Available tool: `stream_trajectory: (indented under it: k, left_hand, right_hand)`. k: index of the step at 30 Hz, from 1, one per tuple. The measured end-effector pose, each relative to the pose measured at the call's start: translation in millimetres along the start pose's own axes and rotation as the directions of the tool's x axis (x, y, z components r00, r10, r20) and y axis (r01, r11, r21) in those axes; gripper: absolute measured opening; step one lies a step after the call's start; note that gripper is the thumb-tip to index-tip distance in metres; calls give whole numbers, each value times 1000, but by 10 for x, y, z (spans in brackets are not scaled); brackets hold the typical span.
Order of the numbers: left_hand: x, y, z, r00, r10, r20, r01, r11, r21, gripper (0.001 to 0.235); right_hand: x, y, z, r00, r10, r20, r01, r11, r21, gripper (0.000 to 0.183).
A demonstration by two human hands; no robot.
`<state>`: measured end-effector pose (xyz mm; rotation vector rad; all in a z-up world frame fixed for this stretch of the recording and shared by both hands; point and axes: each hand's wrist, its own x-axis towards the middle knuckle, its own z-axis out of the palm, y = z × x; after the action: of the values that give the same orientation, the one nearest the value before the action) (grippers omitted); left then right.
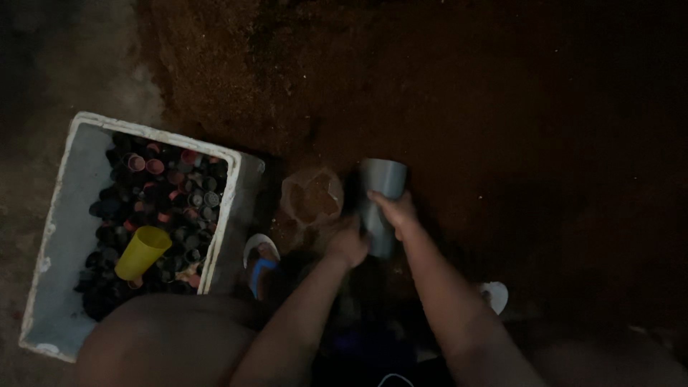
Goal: The person scoops soil from a large pile into a cylindrical metal mold, then pours the soil into a clear plastic bag. They repeat this process multiple times, filling several bags with soil.
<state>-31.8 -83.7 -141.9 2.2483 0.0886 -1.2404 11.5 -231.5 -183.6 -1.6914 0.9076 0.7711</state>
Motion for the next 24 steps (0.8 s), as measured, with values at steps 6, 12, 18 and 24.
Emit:
stream_trajectory:
  k: [6,12,18,24]
  left_hand:
    - [-8,14,22,998,57,-36,-58,998,-17,80]
    - [-111,28,24,993,115,10,-115,990,77,82]
    - [-309,91,18,972,230,53,-232,972,36,58]
    - [-1360,432,-1035,906,316,-281,-298,949,106,34]
  right_hand:
    - [-638,-333,-105,1000,18,20,-22,977,213,122]
    - [-405,-195,-186,1000,-26,9,25,997,67,146]
    - [-394,-198,-279,973,-207,-104,201,978,-63,146]
    - [-870,-541,-570,919,-382,-96,344,897,-278,133]
